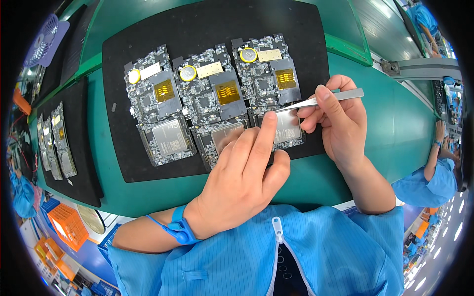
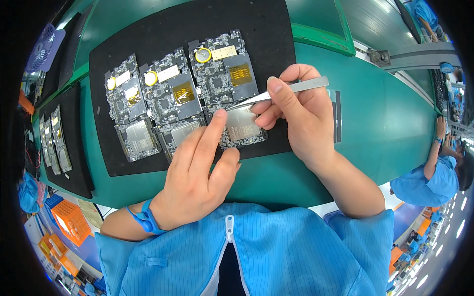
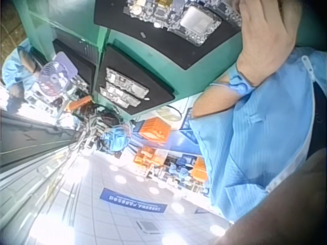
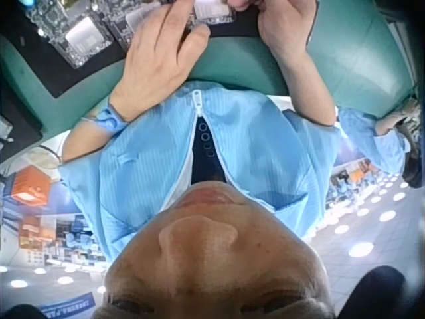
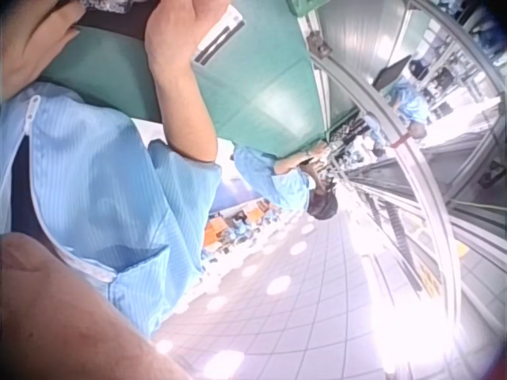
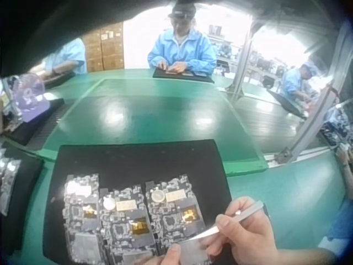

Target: The person uses tweezers to pick up small metallic components from a transparent sheet and places them onto specific areas of circuit boards. The person repeats this process for multiple boards, carefully positioning each component before moving to the next unit.

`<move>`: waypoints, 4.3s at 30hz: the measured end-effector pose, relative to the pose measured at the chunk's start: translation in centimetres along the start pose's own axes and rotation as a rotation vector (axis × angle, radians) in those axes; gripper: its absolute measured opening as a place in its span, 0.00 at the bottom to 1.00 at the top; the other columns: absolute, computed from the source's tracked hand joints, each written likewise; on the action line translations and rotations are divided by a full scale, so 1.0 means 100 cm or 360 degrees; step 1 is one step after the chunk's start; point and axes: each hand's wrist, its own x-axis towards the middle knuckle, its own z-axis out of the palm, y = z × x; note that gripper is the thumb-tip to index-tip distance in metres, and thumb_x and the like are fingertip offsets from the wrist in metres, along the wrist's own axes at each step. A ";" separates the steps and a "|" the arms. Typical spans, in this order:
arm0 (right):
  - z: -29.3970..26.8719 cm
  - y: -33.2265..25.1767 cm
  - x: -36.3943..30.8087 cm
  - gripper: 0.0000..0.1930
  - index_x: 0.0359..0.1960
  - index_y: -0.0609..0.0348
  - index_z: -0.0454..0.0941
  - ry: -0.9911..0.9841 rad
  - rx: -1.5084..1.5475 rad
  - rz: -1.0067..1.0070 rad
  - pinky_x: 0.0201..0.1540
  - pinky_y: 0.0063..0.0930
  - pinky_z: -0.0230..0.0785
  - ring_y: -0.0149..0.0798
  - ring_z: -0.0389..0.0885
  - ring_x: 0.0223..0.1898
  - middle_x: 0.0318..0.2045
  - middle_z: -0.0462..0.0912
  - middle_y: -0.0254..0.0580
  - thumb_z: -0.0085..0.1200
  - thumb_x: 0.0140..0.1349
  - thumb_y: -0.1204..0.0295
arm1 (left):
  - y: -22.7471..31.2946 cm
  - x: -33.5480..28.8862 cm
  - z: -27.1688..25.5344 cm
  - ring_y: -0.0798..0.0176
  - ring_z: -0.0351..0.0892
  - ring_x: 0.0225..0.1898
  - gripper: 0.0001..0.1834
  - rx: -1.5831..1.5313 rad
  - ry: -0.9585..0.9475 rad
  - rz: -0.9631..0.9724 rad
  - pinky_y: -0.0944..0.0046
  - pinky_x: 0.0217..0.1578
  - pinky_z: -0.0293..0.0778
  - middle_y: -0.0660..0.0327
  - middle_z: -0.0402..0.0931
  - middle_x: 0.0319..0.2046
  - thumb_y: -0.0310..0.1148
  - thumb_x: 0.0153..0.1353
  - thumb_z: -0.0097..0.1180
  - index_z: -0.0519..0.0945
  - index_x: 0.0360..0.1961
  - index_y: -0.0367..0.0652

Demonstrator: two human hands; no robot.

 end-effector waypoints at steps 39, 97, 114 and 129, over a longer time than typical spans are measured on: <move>-0.003 -0.007 -0.024 0.10 0.42 0.60 0.58 -0.0297 0.0094 -0.0457 0.30 0.18 0.75 0.30 0.80 0.25 0.32 0.81 0.55 0.47 0.68 0.73 | -0.009 0.005 -0.035 0.51 0.74 0.46 0.09 -0.0942 -0.0064 -0.0428 0.58 0.48 0.71 0.43 0.73 0.47 0.22 0.55 0.57 0.71 0.36 0.37; 0.070 -0.007 0.022 0.10 0.41 0.60 0.64 -0.0324 -0.0187 0.0317 0.21 0.16 0.71 0.28 0.80 0.20 0.23 0.81 0.44 0.49 0.68 0.69 | -0.027 -0.057 -0.035 0.45 0.74 0.50 0.23 0.0159 0.0045 -0.0229 0.55 0.47 0.75 0.43 0.74 0.49 0.27 0.42 0.65 0.79 0.42 0.26; 0.069 -0.007 0.021 0.11 0.42 0.60 0.63 -0.0336 -0.0237 0.0298 0.21 0.16 0.72 0.27 0.80 0.20 0.23 0.80 0.42 0.50 0.68 0.68 | -0.040 -0.042 -0.050 0.47 0.72 0.53 0.21 -0.0204 -0.0128 -0.0230 0.56 0.51 0.72 0.46 0.72 0.52 0.24 0.40 0.64 0.78 0.39 0.27; 0.060 0.027 -0.003 0.06 0.34 0.67 0.65 -0.0607 -0.0581 -0.0948 0.29 0.18 0.74 0.30 0.81 0.27 0.29 0.81 0.49 0.49 0.66 0.78 | -0.036 -0.054 -0.048 0.45 0.72 0.55 0.20 0.0022 -0.0187 -0.0087 0.55 0.51 0.75 0.47 0.74 0.48 0.23 0.44 0.62 0.79 0.41 0.25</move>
